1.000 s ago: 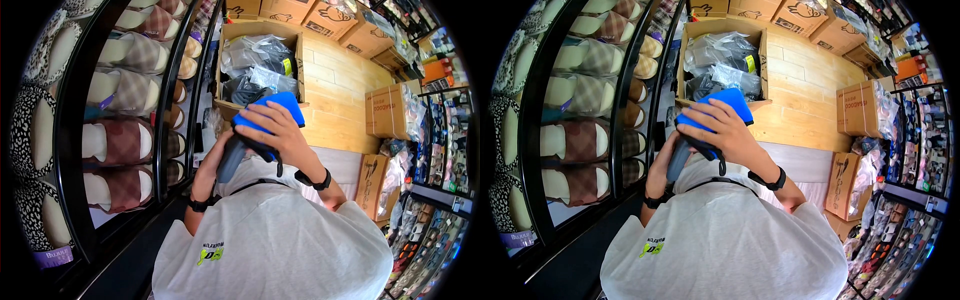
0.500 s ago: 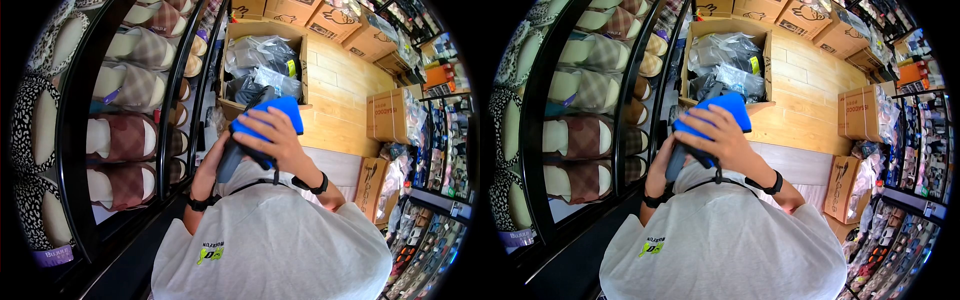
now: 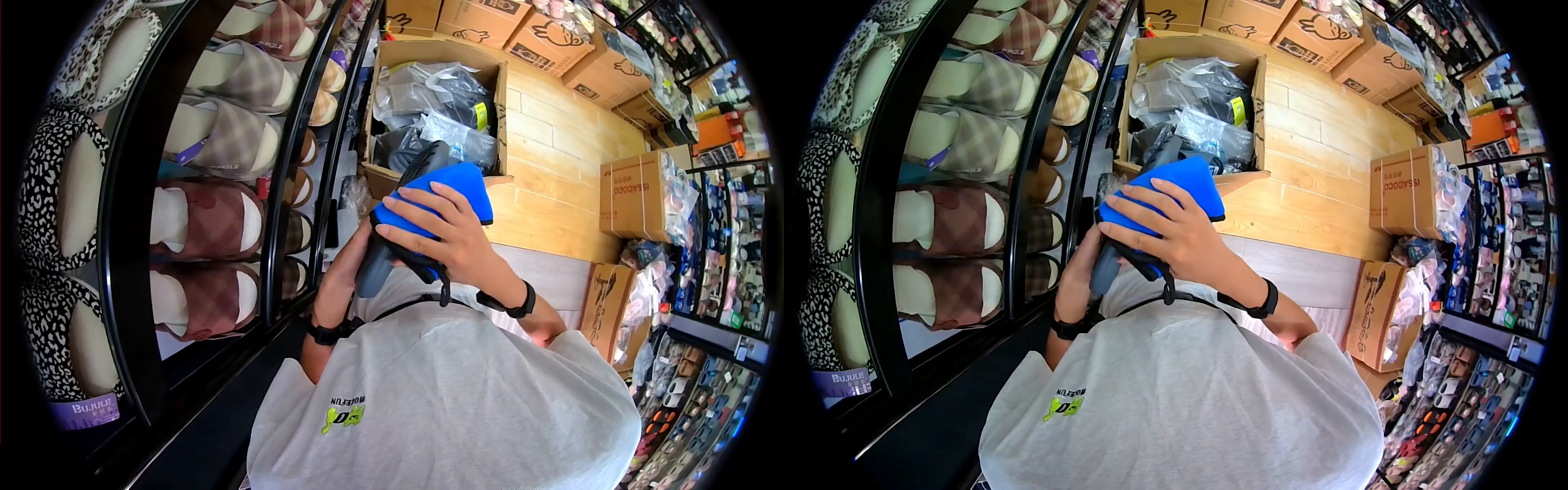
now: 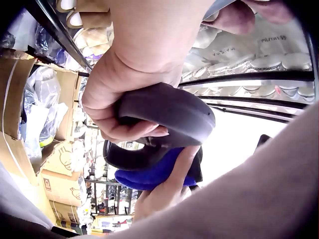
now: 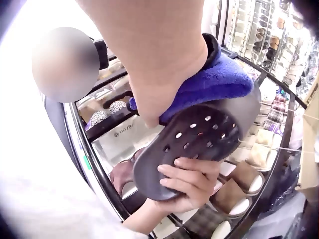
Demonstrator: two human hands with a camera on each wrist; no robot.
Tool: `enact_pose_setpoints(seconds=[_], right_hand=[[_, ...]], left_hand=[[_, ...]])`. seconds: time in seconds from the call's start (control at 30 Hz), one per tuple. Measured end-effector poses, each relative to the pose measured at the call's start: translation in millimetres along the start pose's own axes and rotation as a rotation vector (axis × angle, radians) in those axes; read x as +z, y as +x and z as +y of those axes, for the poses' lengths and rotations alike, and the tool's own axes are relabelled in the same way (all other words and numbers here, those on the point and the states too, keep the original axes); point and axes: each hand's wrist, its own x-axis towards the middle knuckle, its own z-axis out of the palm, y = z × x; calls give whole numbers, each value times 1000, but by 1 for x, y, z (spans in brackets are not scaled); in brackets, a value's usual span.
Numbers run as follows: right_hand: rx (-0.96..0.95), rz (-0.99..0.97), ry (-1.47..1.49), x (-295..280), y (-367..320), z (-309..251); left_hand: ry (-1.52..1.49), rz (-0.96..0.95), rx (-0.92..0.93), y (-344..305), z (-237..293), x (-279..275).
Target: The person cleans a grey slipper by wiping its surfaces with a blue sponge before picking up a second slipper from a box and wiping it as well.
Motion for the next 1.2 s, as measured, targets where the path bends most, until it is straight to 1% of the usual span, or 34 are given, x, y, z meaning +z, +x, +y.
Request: enact_pose_setpoints(seconds=[0.07, 0.1, 0.13, 0.17, 0.2, 0.27, 0.3, 0.33, 0.37, 0.4, 0.47, 0.53, 0.57, 0.6, 0.63, 0.67, 0.7, 0.73, 0.8, 0.83, 0.9, 0.93, 1.0, 1.03, 1.1, 1.2], right_hand=[[0, 4, 4, 0, 0, 2], [39, 16, 22, -2, 2, 5], [76, 28, 41, -3, 3, 8], [99, 62, 56, -2, 2, 11], [96, 61, 57, -1, 3, 11], [108, 79, 45, -1, 4, 7], [94, 71, 52, -2, 4, 3], [98, 72, 50, -2, 3, 4], [65, 41, 38, -2, 1, 5], [33, 10, 26, -3, -1, 7], [60, 10, 45, -8, -1, 8], [90, 63, 54, -7, -3, 12], [94, 66, 40, -7, -4, 10], [94, 65, 41, -6, -5, 7], [86, 56, 33, -5, -6, 2], [80, 47, 24, -5, -8, 0], [44, -8, -25, -3, -12, 2], [45, -8, -26, -3, -13, 2], [36, 17, 28, -4, -10, 2], [40, 15, 38, -6, -10, 3], [41, 7, 37, -7, -10, 3], [43, 1, 35, -8, -9, 3], [42, 3, 34, -8, -9, 3], [41, 5, 34, -7, -9, 3], [47, 5, 45, -7, -8, 2], [51, -1, 57, -8, -9, 1]], left_hand=[[-412, 212, -618, 26, 2, 3], [-412, 212, -618, 34, -21, -9], [-457, 65, -618, 39, -63, -29], [-501, -81, -615, 43, -66, -33], [-502, -79, -613, 41, -69, -34], [-475, 6, -611, 37, -67, -30], [-964, -330, -464, 38, -69, -40], [-963, -334, -468, 35, -70, -35], [-731, -92, -567, 36, -30, -12], [-489, 144, -651, 36, -9, 0], [-501, 99, -649, 38, -29, -8], [-651, -134, -577, 40, -72, -32], [-1113, -454, -474, 43, -97, -46], [-1113, -453, -474, 44, -63, -30], [-801, -139, -589, 41, -29, -8], [-474, 165, -682, 38, -5, 6], [-533, 144, -613, 33, -8, 3], [-533, 143, -615, 23, -6, 3], [54, -35, 120, 4, -2, 3], [53, -34, 120, 1, -8, -1], [148, -137, 182, 0, -22, -9], [148, -136, 183, -1, -27, -11], [-64, -138, 71, -1, -27, -13], [-64, -138, 71, -2, -29, -13], [42, -135, 112, -4, -31, -13], [120, -120, 159, -4, -30, -13]])
